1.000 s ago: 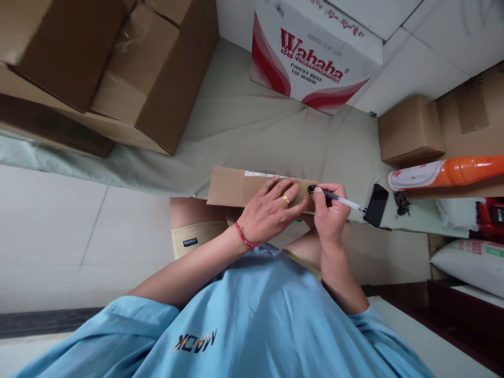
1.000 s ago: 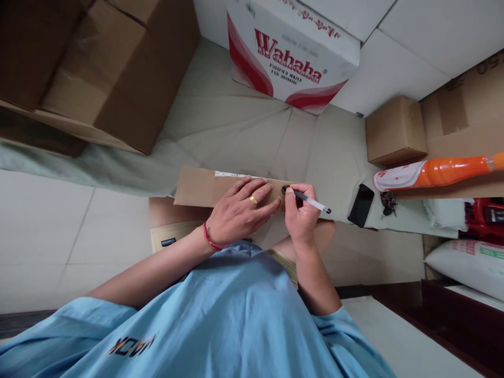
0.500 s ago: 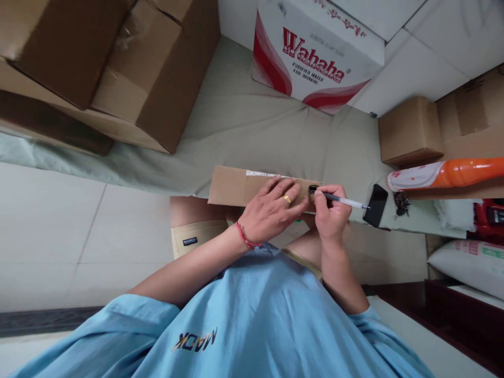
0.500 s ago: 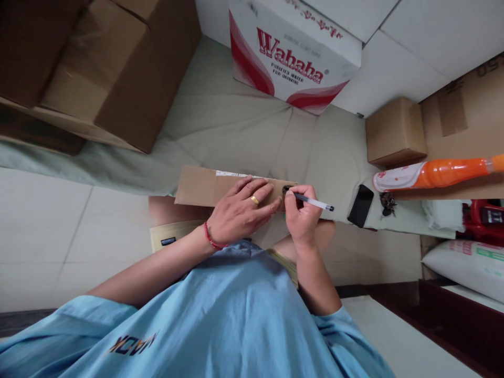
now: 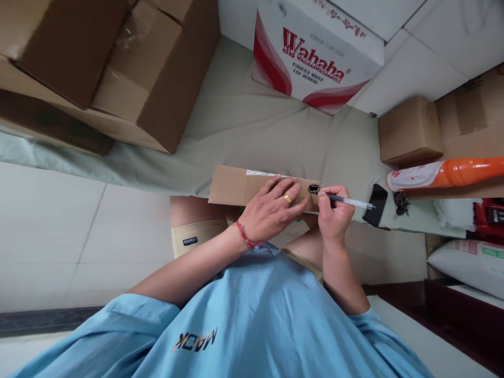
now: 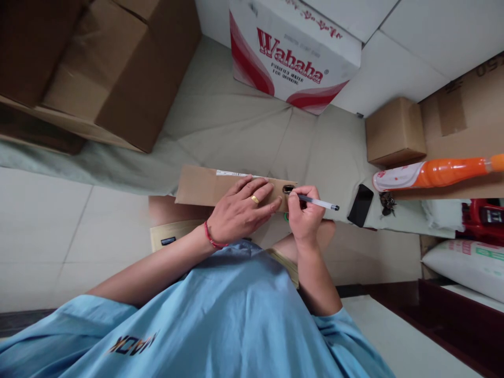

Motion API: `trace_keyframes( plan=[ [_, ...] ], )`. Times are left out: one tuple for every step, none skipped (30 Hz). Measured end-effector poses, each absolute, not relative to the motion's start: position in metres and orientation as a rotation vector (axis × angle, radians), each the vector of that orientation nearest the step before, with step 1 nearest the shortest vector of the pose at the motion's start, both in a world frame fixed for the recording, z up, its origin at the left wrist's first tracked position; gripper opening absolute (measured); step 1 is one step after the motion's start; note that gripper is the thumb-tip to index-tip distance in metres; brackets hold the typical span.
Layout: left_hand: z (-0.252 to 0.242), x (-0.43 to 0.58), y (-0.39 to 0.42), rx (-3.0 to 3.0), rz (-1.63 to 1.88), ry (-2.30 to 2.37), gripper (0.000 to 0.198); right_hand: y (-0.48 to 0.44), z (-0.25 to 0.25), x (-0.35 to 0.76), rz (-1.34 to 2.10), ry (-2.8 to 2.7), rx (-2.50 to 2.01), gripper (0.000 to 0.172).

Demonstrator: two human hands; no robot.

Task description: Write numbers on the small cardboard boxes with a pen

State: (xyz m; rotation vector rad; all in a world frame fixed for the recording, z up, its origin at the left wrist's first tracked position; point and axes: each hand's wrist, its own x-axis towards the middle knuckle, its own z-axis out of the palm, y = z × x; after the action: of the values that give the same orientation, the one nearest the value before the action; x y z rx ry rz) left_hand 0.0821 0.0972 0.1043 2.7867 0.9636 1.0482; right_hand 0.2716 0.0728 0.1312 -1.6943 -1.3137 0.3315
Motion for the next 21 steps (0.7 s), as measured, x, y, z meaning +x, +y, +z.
trace_keyframes(
  plan=[
    [0.104,0.082,0.097,2.786,1.049,0.965,0.026,0.073,0.131,0.271,0.34,-1.32,-1.689,0.014],
    [0.104,0.082,0.097,2.785,1.049,0.966,0.026,0.073,0.131,0.271,0.344,-1.324,-1.689,0.014],
    [0.104,0.082,0.097,2.785,1.049,0.965,0.026,0.074,0.131,0.271,0.343,-1.325,-1.696,0.014],
    [0.104,0.082,0.097,2.784,1.047,0.964,0.026,0.074,0.131,0.271,0.338,-1.321,-1.708,0.014],
    [0.104,0.082,0.097,2.784,1.044,0.96,0.026,0.074,0.131,0.271,0.332,-1.314,-1.723,0.013],
    [0.104,0.082,0.097,2.783,1.042,0.958,0.026,0.074,0.132,0.271,0.329,-1.306,-1.737,0.013],
    [0.103,0.082,0.097,2.781,1.04,0.957,0.026,0.074,0.132,0.272,0.327,-1.295,-1.747,0.013],
    [0.103,0.082,0.097,2.78,1.04,0.956,0.026,0.074,0.133,0.272,0.325,-1.285,-1.753,0.013],
    [0.103,0.082,0.097,2.779,1.041,0.957,0.026,0.074,0.134,0.272,0.323,-1.276,-1.758,0.013],
    [0.103,0.082,0.097,2.778,1.043,0.96,0.026,0.074,0.134,0.272,0.318,-1.268,-1.762,0.014],
    [0.104,0.082,0.097,2.777,1.046,0.962,0.026,0.074,0.135,0.272,0.311,-1.262,-1.767,0.014],
    [0.104,0.082,0.097,2.778,1.047,0.965,0.026,0.074,0.135,0.273,0.302,-1.257,-1.774,0.014],
    [0.104,0.082,0.097,2.779,1.046,0.964,0.025,0.074,0.135,0.273,0.293,-1.252,-1.782,0.014],
    [0.105,0.081,0.097,2.78,1.042,0.962,0.025,0.074,0.135,0.274,0.287,-1.248,-1.791,0.013],
    [0.105,0.081,0.097,2.78,1.036,0.959,0.025,0.074,0.135,0.275,0.283,-1.243,-1.798,0.013],
    [0.105,0.081,0.097,2.779,1.028,0.954,0.026,0.075,0.134,0.277,0.283,-1.239,-1.804,0.013],
    [0.105,0.081,0.097,2.778,1.021,0.949,0.026,0.075,0.133,0.279,0.282,-1.237,-1.808,0.013],
    [0.105,0.081,0.097,2.777,1.015,0.947,0.027,0.075,0.131,0.281,0.279,-1.235,-1.81,0.013],
    [0.105,0.081,0.097,2.777,1.011,0.948,0.027,0.076,0.13,0.282,0.277,-1.232,-1.809,0.013],
    [0.105,0.081,0.097,2.778,1.009,0.951,0.027,0.076,0.129,0.284,0.277,-1.226,-1.803,0.013],
    [0.105,0.081,0.097,2.782,1.009,0.955,0.027,0.077,0.128,0.285,0.277,-1.218,-1.794,0.014]
  ],
)
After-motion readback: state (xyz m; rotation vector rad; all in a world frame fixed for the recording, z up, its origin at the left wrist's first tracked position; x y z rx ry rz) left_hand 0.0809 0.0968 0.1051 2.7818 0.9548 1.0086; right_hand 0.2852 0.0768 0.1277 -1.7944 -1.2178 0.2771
